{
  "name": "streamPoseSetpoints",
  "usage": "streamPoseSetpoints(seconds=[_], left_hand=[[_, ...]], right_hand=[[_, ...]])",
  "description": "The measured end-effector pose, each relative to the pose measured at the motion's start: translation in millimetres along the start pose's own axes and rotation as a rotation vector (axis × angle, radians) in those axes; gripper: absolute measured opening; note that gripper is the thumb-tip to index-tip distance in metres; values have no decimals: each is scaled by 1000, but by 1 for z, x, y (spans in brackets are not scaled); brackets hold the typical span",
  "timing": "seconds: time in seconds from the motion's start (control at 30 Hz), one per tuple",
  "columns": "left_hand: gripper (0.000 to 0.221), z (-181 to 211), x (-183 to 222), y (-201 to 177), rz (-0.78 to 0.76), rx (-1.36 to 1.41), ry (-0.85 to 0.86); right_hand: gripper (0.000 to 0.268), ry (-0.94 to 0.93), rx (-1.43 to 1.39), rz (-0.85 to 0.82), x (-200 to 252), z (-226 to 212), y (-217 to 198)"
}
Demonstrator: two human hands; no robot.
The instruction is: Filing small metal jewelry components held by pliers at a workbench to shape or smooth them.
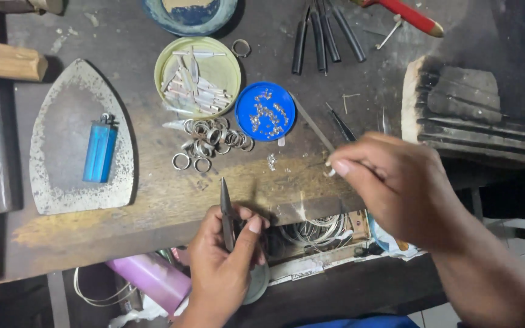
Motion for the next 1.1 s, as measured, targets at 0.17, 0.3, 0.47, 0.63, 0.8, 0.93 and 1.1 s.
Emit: streamPoseSetpoints(seconds=[0.17,0.3,0.47,0.63,0.8,0.93,1.1], left_hand=[[7,1,-2,-1,-8,-23,13],[7,0,-3,-2,8,-2,7],[8,-2,-4,-5,84,-74,-85],[9,-1,-4,-3,99,-150,-85],[8,-2,-3,-4,154,-127,-121],[7,-1,-3,-4,156,-146,-95],[8,-1,-4,-3,155,-144,-132]], right_hand=[[15,-201,87,-95,-48,13,18],[18,-9,215,-277,-75,24,32],[19,74,247,-358,-77,26,37],[22,189,257,-434,-72,34,45],[19,10,183,-234,-71,33,48],[15,-9,201,-211,-71,31,50],[22,-61,196,-167,-68,22,40]])
Point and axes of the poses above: each hand's wrist, its own x-axis away from the middle knuckle, its own y-axis out of the palm, z = x × y, the point moved 5 cm from there along -x, towards the middle knuckle, and after that the axes turned 7 degrees about x, right-handed, at the moved point
